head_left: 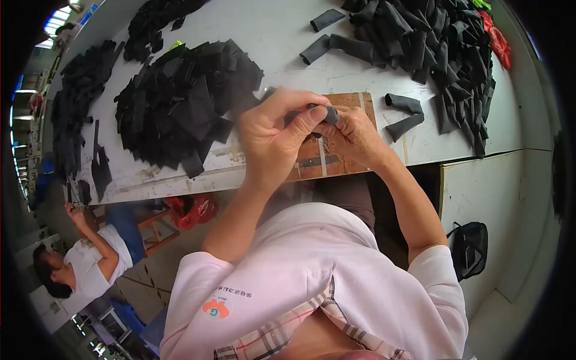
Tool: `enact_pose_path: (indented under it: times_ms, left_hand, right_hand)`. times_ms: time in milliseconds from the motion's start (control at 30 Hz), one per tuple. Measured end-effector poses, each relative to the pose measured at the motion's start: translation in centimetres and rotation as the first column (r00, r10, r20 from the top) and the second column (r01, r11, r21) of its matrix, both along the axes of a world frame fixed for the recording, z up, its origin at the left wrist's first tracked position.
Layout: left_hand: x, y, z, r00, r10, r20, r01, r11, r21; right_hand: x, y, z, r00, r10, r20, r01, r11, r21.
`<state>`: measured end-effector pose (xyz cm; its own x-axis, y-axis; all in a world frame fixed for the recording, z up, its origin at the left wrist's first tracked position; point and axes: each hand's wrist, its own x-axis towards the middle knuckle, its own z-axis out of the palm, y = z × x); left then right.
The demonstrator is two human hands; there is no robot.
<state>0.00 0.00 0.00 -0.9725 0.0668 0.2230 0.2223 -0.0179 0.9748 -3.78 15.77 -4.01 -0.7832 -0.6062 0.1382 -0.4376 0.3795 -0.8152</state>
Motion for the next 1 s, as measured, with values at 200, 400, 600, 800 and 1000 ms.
enact_pose_path:
  times_ms: [200, 400, 600, 800, 1000]
  left_hand:
    - [0.6, -1.0, -1.7, 0.996, 0.039, 0.079, -0.082, 0.738, 0.67]
    - [0.2, -1.2, -2.5, 0.998, 0.053, 0.033, -0.062, 0.819, 0.571]
    - [-0.6, -1.1, -3.1, 0.99, 0.106, 0.089, -0.134, 0.9, 0.414]
    - [-3.9, 0.5, -10.1, 0.913, 0.4, -0.076, -0.34, 0.648, -0.682]
    - [-5.4, 1.6, -13.2, 0.936, 0.285, -0.206, -0.264, 0.181, -0.947]
  right_hand:
    - [0.4, -0.4, 1.3, 0.964, 0.005, -0.266, 0.021, 0.995, 0.094]
    - [0.7, -0.5, 0.4, 0.978, 0.006, -0.207, 0.018, 0.993, 0.116]
    - [0.2, -0.4, 0.5, 0.999, 0.023, -0.026, -0.019, 0.992, 0.124]
    - [-5.5, 1.2, 3.8, 0.942, -0.205, 0.265, 0.313, 0.816, -0.485]
    - [-0.1, 1.8, -1.4, 0.784, -0.195, 0.589, 0.459, 0.822, -0.337]
